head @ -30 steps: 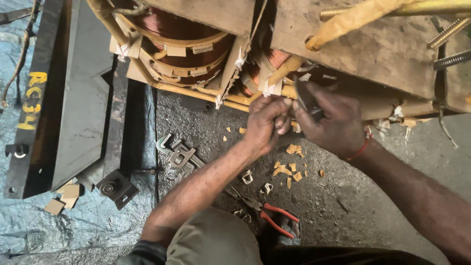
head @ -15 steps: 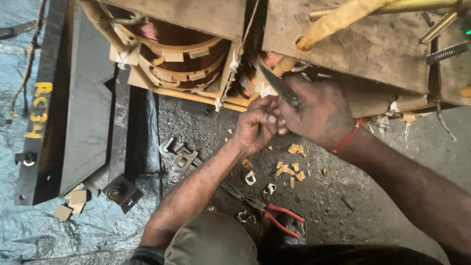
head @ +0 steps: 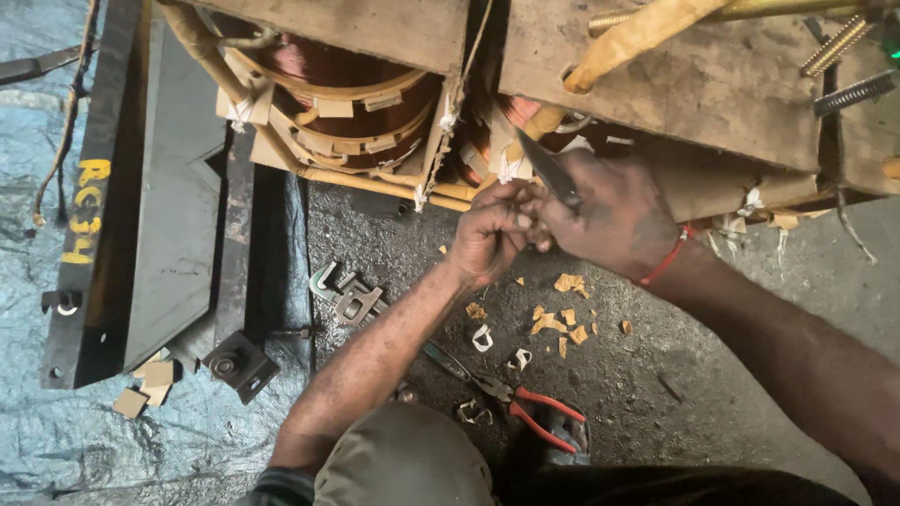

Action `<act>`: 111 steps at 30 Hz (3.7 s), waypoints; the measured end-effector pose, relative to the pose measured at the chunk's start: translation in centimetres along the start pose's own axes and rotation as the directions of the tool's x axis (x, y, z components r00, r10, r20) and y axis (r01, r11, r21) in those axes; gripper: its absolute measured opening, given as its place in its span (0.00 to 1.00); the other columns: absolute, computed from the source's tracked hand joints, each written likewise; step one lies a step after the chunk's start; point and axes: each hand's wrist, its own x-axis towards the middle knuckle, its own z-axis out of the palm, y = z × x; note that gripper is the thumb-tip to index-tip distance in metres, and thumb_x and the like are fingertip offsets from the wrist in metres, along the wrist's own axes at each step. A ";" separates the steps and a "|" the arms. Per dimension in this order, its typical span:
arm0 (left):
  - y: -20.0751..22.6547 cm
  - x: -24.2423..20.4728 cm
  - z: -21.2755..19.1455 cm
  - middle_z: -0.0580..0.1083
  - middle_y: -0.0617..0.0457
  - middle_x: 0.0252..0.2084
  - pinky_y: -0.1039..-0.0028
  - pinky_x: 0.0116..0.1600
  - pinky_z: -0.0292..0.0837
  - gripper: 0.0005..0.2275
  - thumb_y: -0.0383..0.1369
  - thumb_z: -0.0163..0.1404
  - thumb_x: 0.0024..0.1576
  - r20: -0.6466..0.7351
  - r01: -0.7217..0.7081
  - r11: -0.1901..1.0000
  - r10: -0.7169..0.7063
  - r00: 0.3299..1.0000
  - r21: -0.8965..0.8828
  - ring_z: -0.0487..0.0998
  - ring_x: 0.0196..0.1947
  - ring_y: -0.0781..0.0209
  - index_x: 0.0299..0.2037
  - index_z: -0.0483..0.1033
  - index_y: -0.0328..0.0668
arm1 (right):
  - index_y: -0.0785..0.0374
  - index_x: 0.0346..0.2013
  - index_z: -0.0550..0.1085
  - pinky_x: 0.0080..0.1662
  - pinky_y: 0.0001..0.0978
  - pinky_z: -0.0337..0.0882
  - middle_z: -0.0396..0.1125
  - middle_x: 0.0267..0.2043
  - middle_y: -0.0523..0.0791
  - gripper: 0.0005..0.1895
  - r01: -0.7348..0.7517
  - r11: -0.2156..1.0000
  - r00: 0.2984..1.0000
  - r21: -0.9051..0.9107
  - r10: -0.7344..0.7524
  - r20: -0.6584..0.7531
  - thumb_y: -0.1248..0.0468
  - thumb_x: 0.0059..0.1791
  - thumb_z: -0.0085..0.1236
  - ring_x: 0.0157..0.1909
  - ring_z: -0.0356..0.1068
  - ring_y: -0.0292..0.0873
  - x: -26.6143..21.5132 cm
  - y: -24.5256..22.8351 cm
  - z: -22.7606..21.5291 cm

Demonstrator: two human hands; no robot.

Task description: The person is repairing a wooden structure by cutting and removing small pieces of wood and string using pliers and a knife. They are working on a partially disassembled wooden frame with visible copper coils.

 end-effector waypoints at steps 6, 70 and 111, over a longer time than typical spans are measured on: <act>0.0 0.2 2.5 0.77 0.42 0.37 0.61 0.47 0.79 0.10 0.33 0.45 0.68 -0.208 -0.056 0.998 0.057 0.976 0.011 0.79 0.39 0.53 0.43 0.71 0.31 | 0.66 0.43 0.74 0.32 0.34 0.76 0.73 0.30 0.48 0.07 0.073 0.988 0.997 0.134 -0.069 -0.029 0.65 0.53 0.59 0.29 0.75 0.39 -2.4 0.4 0.6; -2.7 -5.1 10.2 0.77 0.52 0.35 0.70 0.33 0.77 0.03 0.28 0.53 0.61 0.036 0.068 0.429 -0.229 0.973 0.901 0.76 0.28 0.66 0.40 0.78 0.39 | 0.66 0.44 0.78 0.34 0.25 0.73 0.75 0.34 0.43 0.06 -0.140 0.926 0.978 0.350 0.185 -0.100 0.67 0.55 0.59 0.33 0.74 0.32 -3.0 0.5 -0.4; -0.5 0.6 5.6 0.79 0.49 0.36 0.71 0.40 0.79 0.04 0.27 0.54 0.63 -0.399 -0.107 0.987 0.145 0.905 0.117 0.79 0.34 0.63 0.43 0.77 0.34 | 0.67 0.50 0.76 0.30 0.33 0.73 0.71 0.36 0.46 0.15 0.306 0.927 0.948 -0.217 -0.318 -0.018 0.61 0.53 0.62 0.28 0.71 0.40 -0.7 1.0 -0.8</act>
